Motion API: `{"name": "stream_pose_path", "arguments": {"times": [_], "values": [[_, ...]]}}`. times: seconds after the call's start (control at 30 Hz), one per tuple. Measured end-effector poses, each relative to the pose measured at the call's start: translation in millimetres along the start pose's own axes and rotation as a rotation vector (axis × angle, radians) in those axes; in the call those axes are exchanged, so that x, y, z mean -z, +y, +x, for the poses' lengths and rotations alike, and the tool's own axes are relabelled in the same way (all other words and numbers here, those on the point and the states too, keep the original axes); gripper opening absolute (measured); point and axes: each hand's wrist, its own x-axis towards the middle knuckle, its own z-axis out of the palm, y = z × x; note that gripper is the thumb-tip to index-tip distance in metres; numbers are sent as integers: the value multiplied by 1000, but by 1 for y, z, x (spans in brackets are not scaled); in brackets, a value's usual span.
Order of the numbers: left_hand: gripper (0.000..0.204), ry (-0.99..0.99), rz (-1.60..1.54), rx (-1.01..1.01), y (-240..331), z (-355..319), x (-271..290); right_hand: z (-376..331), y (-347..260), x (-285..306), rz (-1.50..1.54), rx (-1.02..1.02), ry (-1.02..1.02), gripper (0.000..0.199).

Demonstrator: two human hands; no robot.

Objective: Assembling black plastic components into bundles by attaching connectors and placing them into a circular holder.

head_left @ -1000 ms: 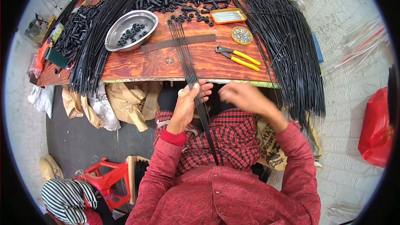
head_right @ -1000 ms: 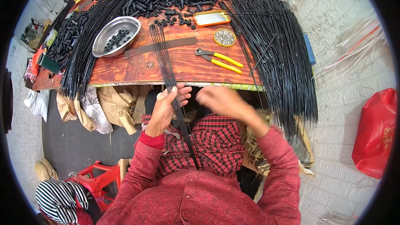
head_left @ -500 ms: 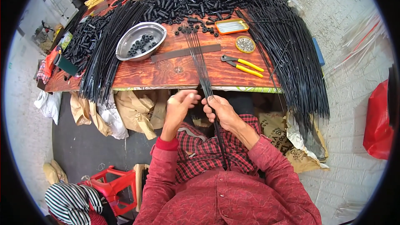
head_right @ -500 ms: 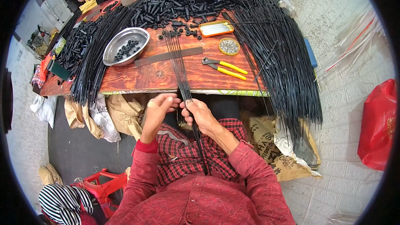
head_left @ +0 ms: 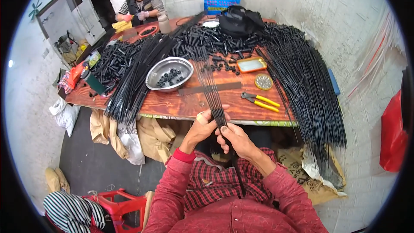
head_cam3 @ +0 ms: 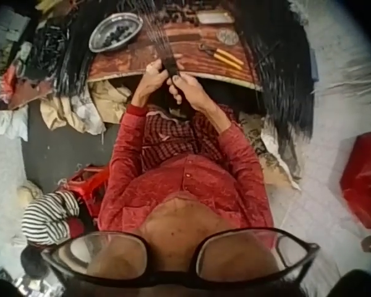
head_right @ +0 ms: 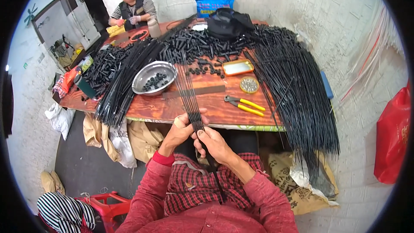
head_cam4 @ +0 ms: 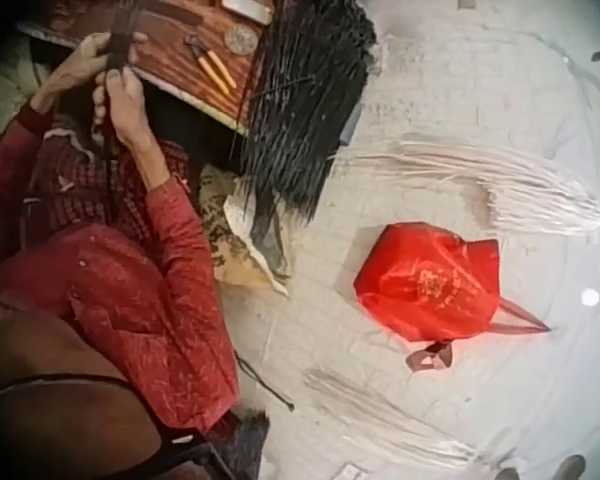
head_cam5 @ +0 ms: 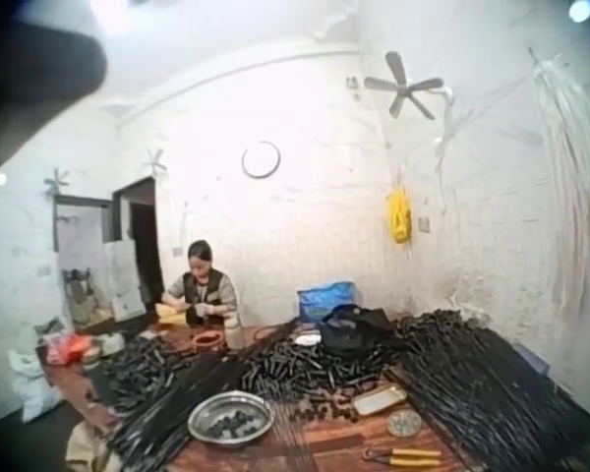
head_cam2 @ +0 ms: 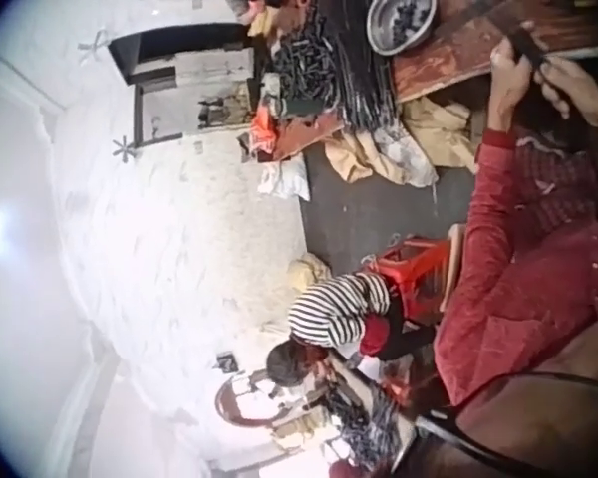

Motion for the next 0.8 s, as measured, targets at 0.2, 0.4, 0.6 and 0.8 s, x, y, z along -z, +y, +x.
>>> {"name": "stream_pose_path", "arguments": {"times": [0.2,0.4,0.6,0.8], "values": [[34,63,18,54,16,7,-1,6,-20,5,56,-10,-73,35],[32,5,95,91,12,4,-12,9,-29,25,179,-182,-137,33],[37,-19,-20,148,2,5,-17,5,-36,44,199,-234,-213,39],[53,-109,-166,22,7,3,-32,-3,-50,41,334,-298,-276,40]]}}
